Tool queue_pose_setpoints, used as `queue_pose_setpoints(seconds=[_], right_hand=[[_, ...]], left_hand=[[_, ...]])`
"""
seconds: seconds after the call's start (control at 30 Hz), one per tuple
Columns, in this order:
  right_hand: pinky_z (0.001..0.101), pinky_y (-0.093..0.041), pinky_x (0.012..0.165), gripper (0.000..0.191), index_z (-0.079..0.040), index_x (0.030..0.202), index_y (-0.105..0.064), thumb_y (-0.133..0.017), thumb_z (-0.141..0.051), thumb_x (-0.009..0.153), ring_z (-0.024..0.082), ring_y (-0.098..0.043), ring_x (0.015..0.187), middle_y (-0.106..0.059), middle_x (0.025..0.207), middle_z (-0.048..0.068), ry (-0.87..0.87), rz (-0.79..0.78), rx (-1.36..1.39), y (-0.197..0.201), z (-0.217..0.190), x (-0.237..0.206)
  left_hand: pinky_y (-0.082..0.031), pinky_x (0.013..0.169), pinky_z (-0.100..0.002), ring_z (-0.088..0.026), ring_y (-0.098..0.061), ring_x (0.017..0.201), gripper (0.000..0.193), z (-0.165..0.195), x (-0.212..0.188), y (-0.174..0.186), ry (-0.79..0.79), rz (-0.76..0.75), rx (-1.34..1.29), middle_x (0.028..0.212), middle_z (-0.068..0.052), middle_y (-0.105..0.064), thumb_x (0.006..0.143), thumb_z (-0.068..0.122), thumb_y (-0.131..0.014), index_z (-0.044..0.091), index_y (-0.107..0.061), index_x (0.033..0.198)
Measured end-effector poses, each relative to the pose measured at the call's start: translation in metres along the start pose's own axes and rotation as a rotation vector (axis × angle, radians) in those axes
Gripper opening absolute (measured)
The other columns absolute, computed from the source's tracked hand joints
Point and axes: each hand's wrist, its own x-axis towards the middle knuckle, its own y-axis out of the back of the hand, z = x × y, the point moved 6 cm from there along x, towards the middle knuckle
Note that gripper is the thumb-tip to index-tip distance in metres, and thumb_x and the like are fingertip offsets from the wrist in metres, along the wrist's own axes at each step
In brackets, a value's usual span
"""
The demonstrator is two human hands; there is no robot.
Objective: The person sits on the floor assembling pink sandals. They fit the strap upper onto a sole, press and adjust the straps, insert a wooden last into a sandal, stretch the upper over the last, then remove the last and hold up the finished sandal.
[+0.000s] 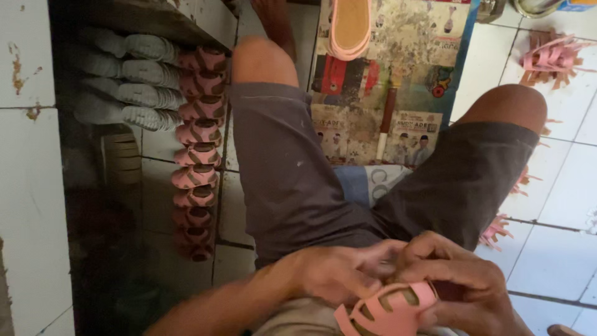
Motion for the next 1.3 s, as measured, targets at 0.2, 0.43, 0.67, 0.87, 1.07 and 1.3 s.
queue_pose_setpoints(seconds=[0.2,0.43,0.67,0.87,1.07,1.3], right_hand=[[0.0436,-0.047,0.102,0.043,0.014,0.125,-0.073,-0.088,-0.002,0.088,0.033,-0.060,0.117,-0.060,0.121,0.024,0.114,0.000,0.081,-0.003,-0.008,0.002],[0.0399,-0.048,0.095,0.082,0.000,0.154,-0.048,-0.083,0.010,0.080,0.025,-0.060,0.109,-0.058,0.114,0.017,-0.152,0.132,0.078,-0.016,0.004,0.009],[0.0414,-0.048,0.098,0.094,-0.002,0.160,-0.035,-0.084,0.008,0.081,0.025,-0.061,0.108,-0.061,0.114,0.018,-0.067,0.059,0.058,-0.024,-0.001,0.012],[0.0454,-0.049,0.102,0.097,-0.006,0.165,-0.030,-0.085,0.006,0.086,0.029,-0.062,0.114,-0.062,0.120,0.021,0.134,0.004,0.045,-0.032,-0.013,0.013],[0.0428,-0.047,0.101,0.101,-0.012,0.164,-0.020,-0.083,0.006,0.086,0.026,-0.062,0.109,-0.062,0.114,0.017,0.220,-0.068,-0.061,-0.042,-0.025,0.016],[0.0435,-0.041,0.109,0.099,-0.004,0.167,-0.027,-0.084,0.006,0.087,0.029,-0.059,0.114,-0.059,0.115,0.019,0.040,-0.122,0.079,-0.027,-0.008,0.014]], left_hand=[[-0.046,0.112,-0.037,-0.019,-0.053,0.137,0.097,0.045,-0.003,-0.043,-0.118,0.209,0.373,0.144,-0.011,-0.054,0.090,0.024,-0.085,0.016,-0.023,0.164],[-0.055,0.087,-0.031,-0.014,-0.067,0.097,0.028,0.071,-0.052,-0.112,-0.210,0.733,0.897,0.103,-0.006,-0.070,0.095,0.020,-0.073,-0.002,-0.070,0.114],[-0.053,0.075,-0.028,-0.012,-0.064,0.084,0.023,0.081,-0.048,-0.136,-0.298,0.756,1.244,0.092,-0.006,-0.065,0.101,0.021,-0.069,-0.002,-0.069,0.098],[-0.050,0.077,-0.028,-0.010,-0.060,0.085,0.020,0.059,-0.049,-0.099,-0.206,0.655,0.706,0.093,-0.004,-0.063,0.105,0.020,-0.066,0.000,-0.064,0.102],[-0.047,0.104,-0.032,-0.014,-0.053,0.126,0.053,0.042,-0.029,-0.054,-0.045,0.398,0.453,0.135,-0.007,-0.053,0.102,0.020,-0.066,0.001,-0.039,0.143],[-0.042,0.109,-0.039,-0.024,-0.048,0.135,0.077,0.025,-0.010,-0.043,0.126,0.098,0.089,0.145,-0.011,-0.048,0.104,0.036,-0.071,0.008,-0.028,0.160]])
